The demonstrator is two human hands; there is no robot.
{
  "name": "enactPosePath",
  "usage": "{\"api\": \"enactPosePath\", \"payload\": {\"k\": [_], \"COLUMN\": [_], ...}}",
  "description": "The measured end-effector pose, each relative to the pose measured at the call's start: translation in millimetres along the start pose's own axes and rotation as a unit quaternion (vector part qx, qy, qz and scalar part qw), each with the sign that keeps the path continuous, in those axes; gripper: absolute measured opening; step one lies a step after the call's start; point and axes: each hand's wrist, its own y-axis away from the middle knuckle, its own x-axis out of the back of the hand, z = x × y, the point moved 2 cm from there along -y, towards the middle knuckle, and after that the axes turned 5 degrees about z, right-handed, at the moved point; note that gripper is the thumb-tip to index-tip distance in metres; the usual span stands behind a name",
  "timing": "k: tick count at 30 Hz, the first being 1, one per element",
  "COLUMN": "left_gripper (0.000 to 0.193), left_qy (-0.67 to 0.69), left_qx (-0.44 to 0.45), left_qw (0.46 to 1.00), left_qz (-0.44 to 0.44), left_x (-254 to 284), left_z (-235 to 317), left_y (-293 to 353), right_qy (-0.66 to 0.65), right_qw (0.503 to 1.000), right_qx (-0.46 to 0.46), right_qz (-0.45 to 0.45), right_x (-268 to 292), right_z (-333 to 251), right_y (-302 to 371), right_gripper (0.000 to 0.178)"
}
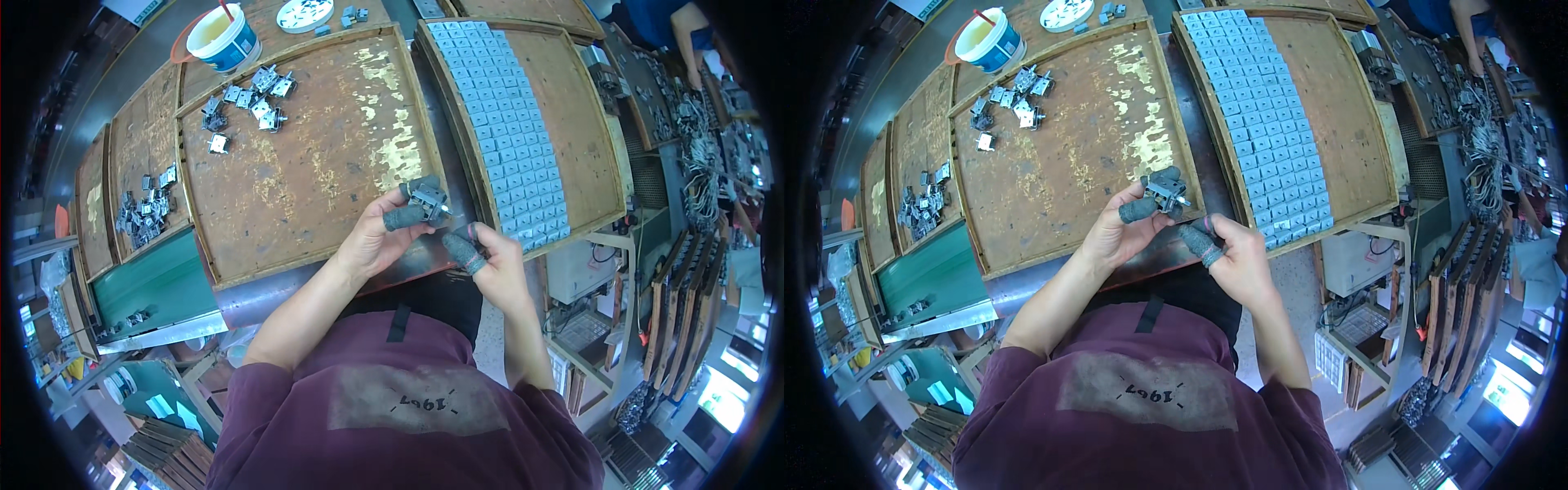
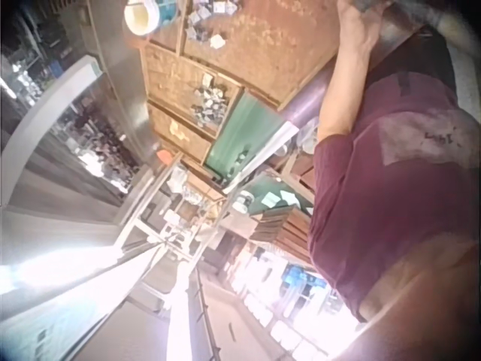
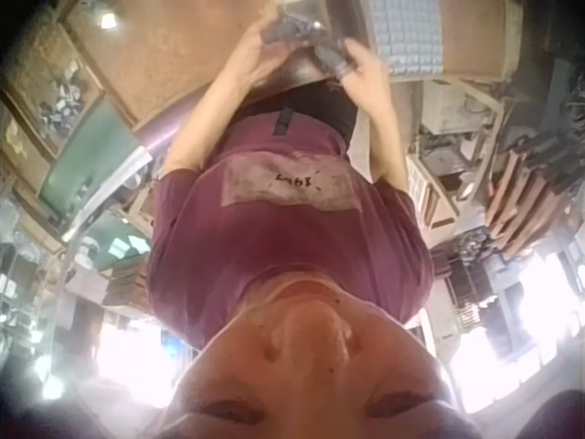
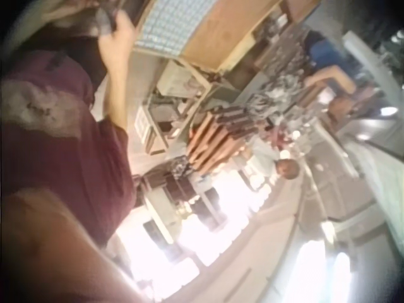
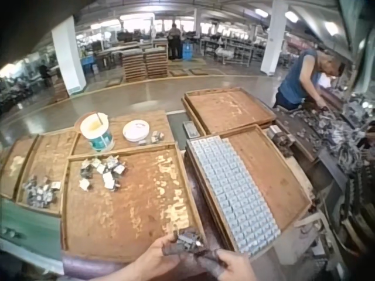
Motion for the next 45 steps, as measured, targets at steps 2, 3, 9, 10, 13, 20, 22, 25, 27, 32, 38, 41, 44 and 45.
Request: {"api": "enactPosePath", "payload": {"k": [2,3,9,10,13,20,22,25,27,32,38,41,44,45], "left_gripper": [0.049,0.050,0.047,0.041,0.035,0.033,0.037,0.036,0.040,0.066,0.031,0.033,0.027,0.030], "left_qy": [0.005,-0.050,-0.560,-0.627,-0.679,-0.544,-0.614,-0.662,-0.718,-0.722,-0.801,-0.773,-0.700,-0.712], "left_qx": [0.008,0.008,-0.075,-0.078,-0.087,-0.119,-0.119,-0.132,-0.126,-0.260,-0.312,-0.266,-0.400,-0.371], "left_qw": [1.000,0.998,0.816,0.765,0.719,0.810,0.756,0.720,0.672,0.620,0.298,0.389,0.427,0.421], "left_qz": [0.011,0.047,0.125,0.121,0.123,0.184,0.192,0.160,0.128,0.164,0.414,0.425,0.409,0.422], "left_x": [2,3,19,18,17,35,22,19,21,18,63,78,110,120], "left_z": [1,0,2,-2,-13,-40,-36,-29,-20,57,183,188,192,190], "left_y": [2,0,-29,-32,-41,-33,-23,-27,-21,-11,-10,-29,-3,11], "right_qy": [-0.015,0.021,-0.016,-0.014,-0.056,0.034,0.060,0.152,0.199,0.039,-0.171,0.054,-0.084,-0.229], "right_qw": [1.000,1.000,0.997,0.995,0.991,0.981,0.976,0.965,0.960,0.978,0.943,0.963,0.976,0.965], "right_qx": [-0.003,0.002,-0.036,-0.027,-0.011,-0.015,-0.039,-0.056,-0.116,-0.108,-0.037,-0.065,0.026,0.028], "right_qz": [-0.003,0.000,0.069,0.091,0.121,0.188,0.206,0.205,0.159,0.173,0.284,0.255,0.200,0.126], "right_x": [0,6,57,65,88,140,129,131,104,119,131,122,56,33], "right_z": [0,-1,18,19,16,51,49,73,62,82,41,22,25,3], "right_y": [4,7,-8,-17,-49,-222,-282,-369,-396,-432,-380,-325,-281,-252], "right_gripper": [0.020,0.019,0.014,0.014,0.015,0.023,0.027,0.037,0.052,0.037,0.019,0.018,0.026,0.031]}}
